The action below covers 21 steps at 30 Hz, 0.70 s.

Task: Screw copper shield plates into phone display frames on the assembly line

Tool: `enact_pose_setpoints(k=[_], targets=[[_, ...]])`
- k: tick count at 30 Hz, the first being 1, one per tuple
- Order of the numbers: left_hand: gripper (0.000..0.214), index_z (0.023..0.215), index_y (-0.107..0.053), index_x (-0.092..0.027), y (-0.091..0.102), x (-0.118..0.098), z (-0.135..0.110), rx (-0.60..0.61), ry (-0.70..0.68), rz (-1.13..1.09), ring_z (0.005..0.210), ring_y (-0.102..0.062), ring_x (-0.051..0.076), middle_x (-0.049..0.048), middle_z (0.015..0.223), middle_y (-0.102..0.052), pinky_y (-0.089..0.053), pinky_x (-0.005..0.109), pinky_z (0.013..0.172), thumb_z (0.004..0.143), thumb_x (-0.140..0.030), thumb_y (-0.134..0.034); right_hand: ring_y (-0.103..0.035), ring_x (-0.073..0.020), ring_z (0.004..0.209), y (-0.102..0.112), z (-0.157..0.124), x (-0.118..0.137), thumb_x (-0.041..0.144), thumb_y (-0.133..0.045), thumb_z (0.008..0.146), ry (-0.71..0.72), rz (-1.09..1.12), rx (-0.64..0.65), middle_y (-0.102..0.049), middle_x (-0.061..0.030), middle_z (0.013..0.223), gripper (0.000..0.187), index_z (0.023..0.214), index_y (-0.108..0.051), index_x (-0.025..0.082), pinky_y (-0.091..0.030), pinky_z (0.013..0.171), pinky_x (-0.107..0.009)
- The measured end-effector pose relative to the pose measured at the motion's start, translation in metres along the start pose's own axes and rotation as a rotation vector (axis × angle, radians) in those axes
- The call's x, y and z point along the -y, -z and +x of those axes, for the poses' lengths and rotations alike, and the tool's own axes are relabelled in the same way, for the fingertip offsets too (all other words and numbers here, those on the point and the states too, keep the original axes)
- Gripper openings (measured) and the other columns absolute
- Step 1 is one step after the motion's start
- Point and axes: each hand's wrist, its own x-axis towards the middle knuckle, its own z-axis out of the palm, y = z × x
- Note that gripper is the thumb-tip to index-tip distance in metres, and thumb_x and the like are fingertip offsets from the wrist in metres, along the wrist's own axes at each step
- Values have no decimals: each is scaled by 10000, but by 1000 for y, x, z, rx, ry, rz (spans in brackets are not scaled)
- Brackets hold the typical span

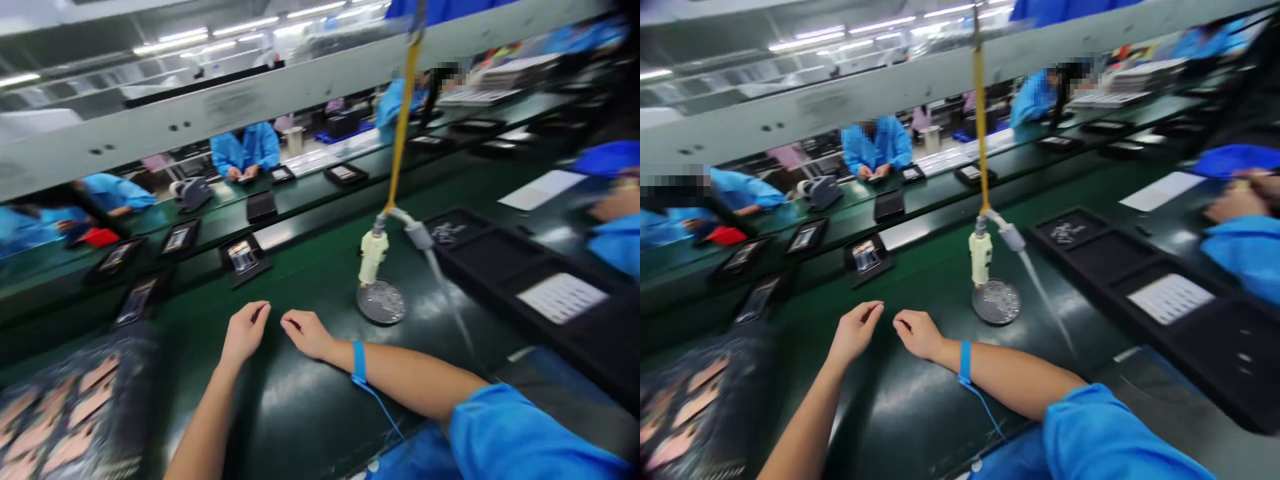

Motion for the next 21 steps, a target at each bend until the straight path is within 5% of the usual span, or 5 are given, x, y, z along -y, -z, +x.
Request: enact_pose_setpoints(k=[2,5,21], targets=[[416,934,-757,-195,-37,3,13,34,-33,-38,860,-732,239,81,958,-786,-577,358,806,906,-514,-491,-553,-128,651,10,12,-12,222,-482,988,-70,-44,-98,-636,-12,728,211,891,-660,163,-448,653,-232],[404,923,-758,-211,-60,11,15,65,-66,-103,842,-729,238,70,939,-785,-570,354,794,903,-522,-500,-532,-117,630,19,22,-24,224,-494,990,-126,-94,-142,-615,4,704,202,882,-655,166,-415,613,-215],[319,920,-749,-232,-64,16,4,129,-88,-254,829,-701,201,47,904,-765,-530,311,790,954,-405,-483,-582,-141,666,23,17,-25,257,-548,966,-78,-64,11,-664,-17,750,174,894,-682,172,-453,663,-253]])
